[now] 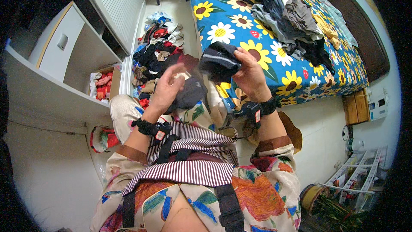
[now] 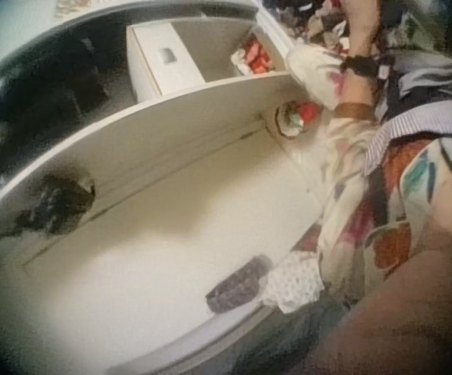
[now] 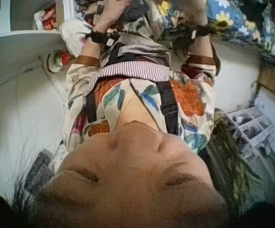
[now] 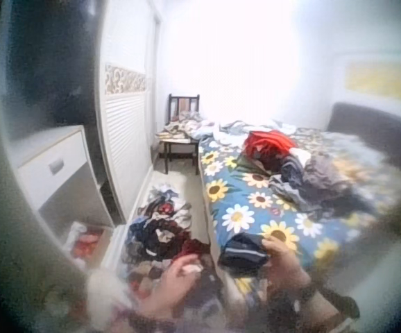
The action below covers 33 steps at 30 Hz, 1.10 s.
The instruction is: The person sits on the floor and sorts through a pile of socks. They pick up individual socks, unfold them, and place them into a cardboard box or onto a nearby bed. The process is repeated for multiple socks of different colors.
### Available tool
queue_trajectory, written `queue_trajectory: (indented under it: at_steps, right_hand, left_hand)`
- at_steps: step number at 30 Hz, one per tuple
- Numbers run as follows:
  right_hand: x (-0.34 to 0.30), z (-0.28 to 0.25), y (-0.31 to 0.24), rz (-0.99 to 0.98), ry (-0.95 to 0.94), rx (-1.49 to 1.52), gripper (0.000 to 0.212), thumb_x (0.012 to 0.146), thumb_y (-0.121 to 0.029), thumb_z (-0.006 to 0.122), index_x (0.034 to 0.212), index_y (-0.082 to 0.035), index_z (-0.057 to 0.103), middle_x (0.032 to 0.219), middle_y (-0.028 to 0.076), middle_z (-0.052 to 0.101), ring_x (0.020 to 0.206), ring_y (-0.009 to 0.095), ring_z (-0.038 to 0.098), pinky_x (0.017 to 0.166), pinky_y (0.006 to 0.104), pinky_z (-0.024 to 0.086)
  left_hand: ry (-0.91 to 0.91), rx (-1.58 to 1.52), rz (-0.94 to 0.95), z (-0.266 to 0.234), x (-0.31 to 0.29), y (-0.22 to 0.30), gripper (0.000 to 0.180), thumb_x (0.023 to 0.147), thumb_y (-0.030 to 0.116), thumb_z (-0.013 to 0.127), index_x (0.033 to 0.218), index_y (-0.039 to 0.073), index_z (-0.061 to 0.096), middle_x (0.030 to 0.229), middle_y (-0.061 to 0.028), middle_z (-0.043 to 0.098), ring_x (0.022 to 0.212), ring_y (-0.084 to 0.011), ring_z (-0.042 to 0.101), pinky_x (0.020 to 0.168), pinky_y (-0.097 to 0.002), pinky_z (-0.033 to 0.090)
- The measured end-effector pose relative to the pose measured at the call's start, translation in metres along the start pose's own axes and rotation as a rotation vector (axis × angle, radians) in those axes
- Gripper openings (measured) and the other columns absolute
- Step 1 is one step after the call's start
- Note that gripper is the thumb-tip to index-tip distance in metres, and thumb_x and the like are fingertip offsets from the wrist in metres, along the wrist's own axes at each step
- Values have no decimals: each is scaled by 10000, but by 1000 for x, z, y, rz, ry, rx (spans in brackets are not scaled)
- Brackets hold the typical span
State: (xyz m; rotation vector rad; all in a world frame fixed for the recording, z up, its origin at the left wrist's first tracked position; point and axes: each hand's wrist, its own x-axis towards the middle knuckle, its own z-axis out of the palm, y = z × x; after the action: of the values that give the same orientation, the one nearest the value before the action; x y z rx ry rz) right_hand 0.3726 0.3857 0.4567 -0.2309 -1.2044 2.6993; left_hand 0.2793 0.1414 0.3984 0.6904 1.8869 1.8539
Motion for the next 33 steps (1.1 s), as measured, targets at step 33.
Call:
queue_trajectory:
  at_steps: [33]
  right_hand:
    - [3,25,76,-328,88,-25,438,894,104,495,1273,-115,501,1278,119,554,1152,263,587,973,464,525]
  left_hand:
    - [115,-911,28,-54,-40,-9,252,1019,108,459,1243,91,572,1158,-44,630,1062,-173,600,954,-417,492]
